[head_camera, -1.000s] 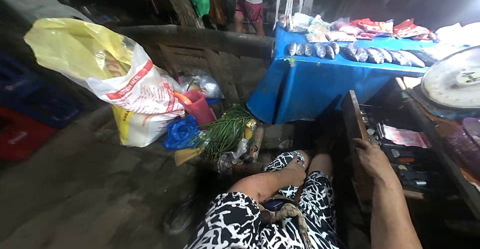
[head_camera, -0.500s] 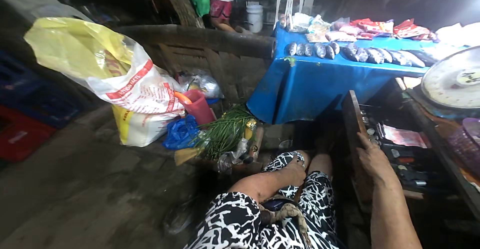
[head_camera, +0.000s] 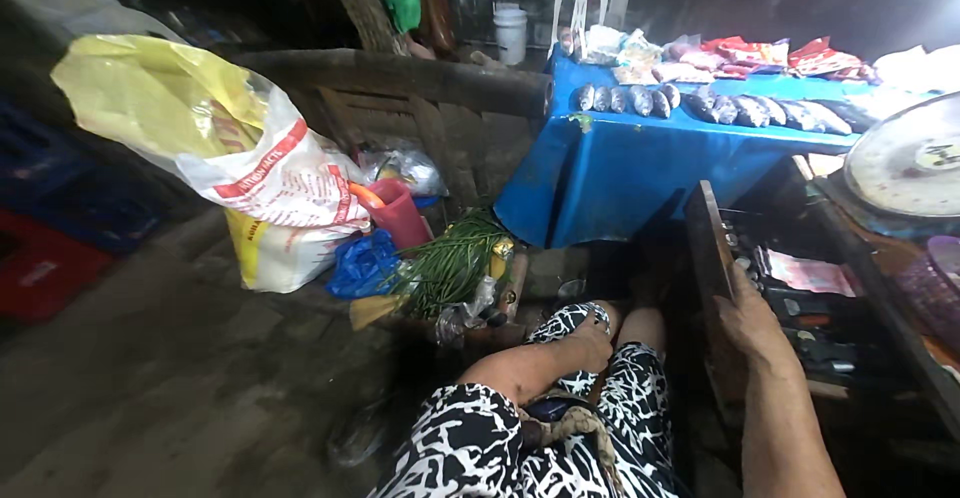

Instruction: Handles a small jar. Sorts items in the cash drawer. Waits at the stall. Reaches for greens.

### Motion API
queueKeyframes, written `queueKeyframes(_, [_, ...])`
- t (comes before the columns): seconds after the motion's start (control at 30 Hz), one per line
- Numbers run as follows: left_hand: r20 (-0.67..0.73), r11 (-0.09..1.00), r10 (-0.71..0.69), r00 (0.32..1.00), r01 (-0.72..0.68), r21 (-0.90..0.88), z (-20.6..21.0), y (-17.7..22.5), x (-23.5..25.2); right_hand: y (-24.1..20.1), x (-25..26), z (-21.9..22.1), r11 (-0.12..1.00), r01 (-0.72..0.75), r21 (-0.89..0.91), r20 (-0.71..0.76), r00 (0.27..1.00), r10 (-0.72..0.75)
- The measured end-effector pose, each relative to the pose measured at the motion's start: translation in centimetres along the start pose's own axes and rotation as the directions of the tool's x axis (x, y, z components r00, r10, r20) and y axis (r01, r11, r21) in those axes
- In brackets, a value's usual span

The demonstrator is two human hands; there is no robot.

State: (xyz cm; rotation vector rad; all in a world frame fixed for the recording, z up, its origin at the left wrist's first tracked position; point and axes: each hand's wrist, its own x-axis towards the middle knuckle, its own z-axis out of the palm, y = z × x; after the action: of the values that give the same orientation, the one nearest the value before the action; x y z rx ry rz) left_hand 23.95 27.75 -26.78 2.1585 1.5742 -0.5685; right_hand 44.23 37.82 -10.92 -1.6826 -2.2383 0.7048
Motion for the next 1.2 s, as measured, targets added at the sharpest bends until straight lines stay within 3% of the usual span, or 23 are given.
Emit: queueKeyframes(1.2, [-0.014,1.0,0.022,1.0,-0.022,0.018,0.03,-0.13,-0.11,-0.01,0.33,-0.13,0.999,0.018,-0.051,0.061,0.998,-0.014])
